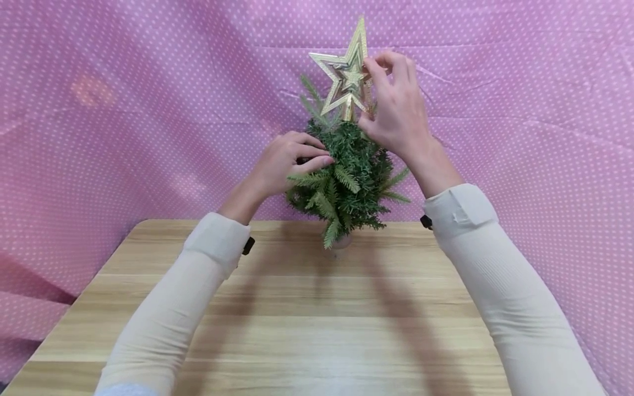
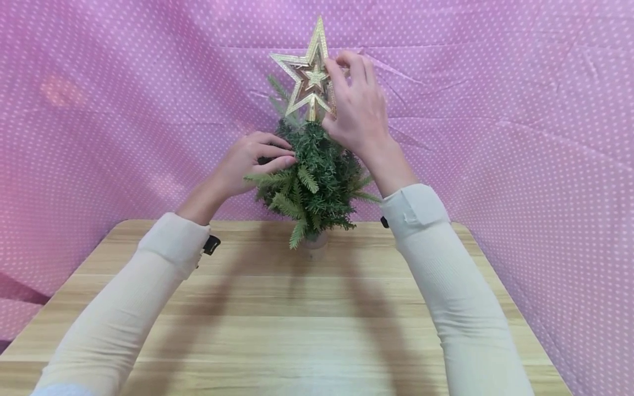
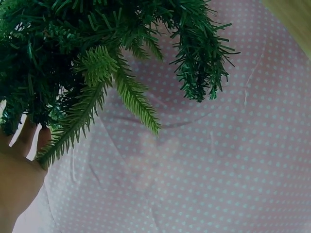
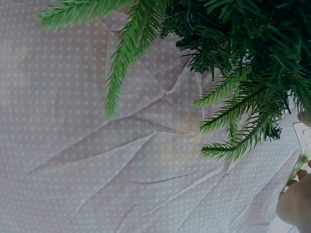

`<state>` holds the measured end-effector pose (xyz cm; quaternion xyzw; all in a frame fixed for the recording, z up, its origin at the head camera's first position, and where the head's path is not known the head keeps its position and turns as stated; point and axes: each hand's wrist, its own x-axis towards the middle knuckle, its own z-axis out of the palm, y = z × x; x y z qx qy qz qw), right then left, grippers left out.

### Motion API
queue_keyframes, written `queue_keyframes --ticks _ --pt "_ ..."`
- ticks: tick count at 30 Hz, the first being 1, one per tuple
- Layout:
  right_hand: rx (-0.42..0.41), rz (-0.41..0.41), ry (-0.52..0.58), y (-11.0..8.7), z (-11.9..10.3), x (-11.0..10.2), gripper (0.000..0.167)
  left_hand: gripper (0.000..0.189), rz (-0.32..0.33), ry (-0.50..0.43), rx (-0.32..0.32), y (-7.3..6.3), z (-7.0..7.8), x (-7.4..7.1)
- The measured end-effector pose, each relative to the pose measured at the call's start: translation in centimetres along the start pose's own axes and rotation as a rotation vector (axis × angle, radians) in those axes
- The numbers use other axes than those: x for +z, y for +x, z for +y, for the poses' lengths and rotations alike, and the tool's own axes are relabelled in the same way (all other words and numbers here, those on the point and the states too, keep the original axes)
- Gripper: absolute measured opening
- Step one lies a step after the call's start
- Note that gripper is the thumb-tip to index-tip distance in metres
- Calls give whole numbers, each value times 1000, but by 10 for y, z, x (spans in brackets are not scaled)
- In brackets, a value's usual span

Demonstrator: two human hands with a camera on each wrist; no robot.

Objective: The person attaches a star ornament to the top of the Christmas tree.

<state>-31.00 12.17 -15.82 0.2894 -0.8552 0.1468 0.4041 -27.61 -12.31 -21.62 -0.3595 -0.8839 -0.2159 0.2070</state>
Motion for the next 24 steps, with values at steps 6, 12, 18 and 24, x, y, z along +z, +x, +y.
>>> queue_keyframes --ticks 6,12,18,24 --pt "-33 37 6 -5 4 -5 75 34 17 -21 -14 1 1 -2" --pt "-44 72 19 -10 9 -6 71 33 44 -28 -22 2 2 -5" --pt "-59 102 31 -13 13 -6 67 34 54 -38 -33 0 1 -9" --pt "-42 93 31 -18 18 -8 65 34 64 -6 -33 -6 -3 -13"
